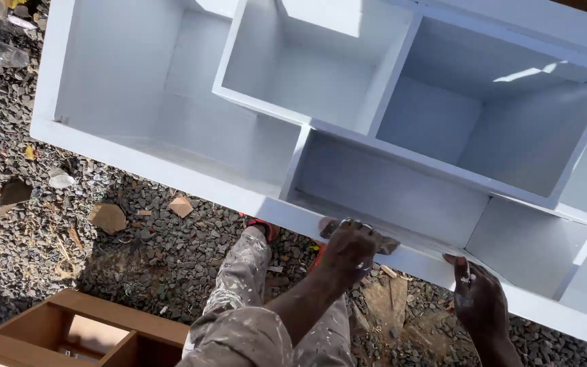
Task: Sanding the interior compartments and edges of a white painted wooden shelf unit using sandpaper.
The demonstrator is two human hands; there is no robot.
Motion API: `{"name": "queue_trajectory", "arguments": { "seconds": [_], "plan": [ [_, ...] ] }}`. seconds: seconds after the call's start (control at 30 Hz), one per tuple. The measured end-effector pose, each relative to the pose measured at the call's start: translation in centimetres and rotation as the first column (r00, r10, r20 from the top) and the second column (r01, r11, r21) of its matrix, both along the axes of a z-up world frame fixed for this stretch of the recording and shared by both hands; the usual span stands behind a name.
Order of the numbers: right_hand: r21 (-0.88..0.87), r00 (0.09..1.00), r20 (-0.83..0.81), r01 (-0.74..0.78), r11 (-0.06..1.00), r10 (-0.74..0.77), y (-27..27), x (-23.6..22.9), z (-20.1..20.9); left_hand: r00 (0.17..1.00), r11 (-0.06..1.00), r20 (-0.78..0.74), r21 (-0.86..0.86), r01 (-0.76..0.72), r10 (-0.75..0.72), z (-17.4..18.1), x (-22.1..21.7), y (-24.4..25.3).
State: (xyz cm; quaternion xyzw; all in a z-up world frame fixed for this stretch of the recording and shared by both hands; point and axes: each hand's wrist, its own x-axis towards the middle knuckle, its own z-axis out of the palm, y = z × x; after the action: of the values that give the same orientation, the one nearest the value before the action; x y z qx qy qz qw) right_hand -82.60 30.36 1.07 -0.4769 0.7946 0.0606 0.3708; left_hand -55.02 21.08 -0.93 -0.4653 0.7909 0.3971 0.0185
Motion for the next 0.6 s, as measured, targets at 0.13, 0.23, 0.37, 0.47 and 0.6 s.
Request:
{"name": "queue_trajectory", "arguments": {
  "seconds": [0.13,0.23,0.37,0.47,0.6],
  "plan": [
    [0.09,0.995,0.063,0.067,0.994,-0.073,1.8,-2.6,-0.9,0.984,0.938,-0.082,0.299,0.173,-0.156,-0.5,-11.1,2.7],
    [-0.147,0.999,0.011,-0.036,0.988,0.038,3.7,-2.3,-0.4,0.977,0.967,-0.153,0.186,0.176,-0.149,-0.3,-0.8,-1.7],
    [-0.448,0.99,-0.01,-0.129,0.885,0.139,2.3,2.1,-2.1,0.913,0.923,0.405,0.334,-0.192,0.043,2.5,20.8,-12.0],
    [-0.415,0.992,0.104,-0.023,0.909,0.072,0.0,6.9,-2.4,0.982,0.985,-0.187,-0.162,-0.054,0.023,-2.7,18.9,-7.1],
    [-0.428,0.984,0.175,0.051,0.902,0.027,1.5,5.9,-4.7,0.972,0.974,-0.214,-0.223,0.048,-0.097,-8.4,0.1,3.7]
  ]
}}
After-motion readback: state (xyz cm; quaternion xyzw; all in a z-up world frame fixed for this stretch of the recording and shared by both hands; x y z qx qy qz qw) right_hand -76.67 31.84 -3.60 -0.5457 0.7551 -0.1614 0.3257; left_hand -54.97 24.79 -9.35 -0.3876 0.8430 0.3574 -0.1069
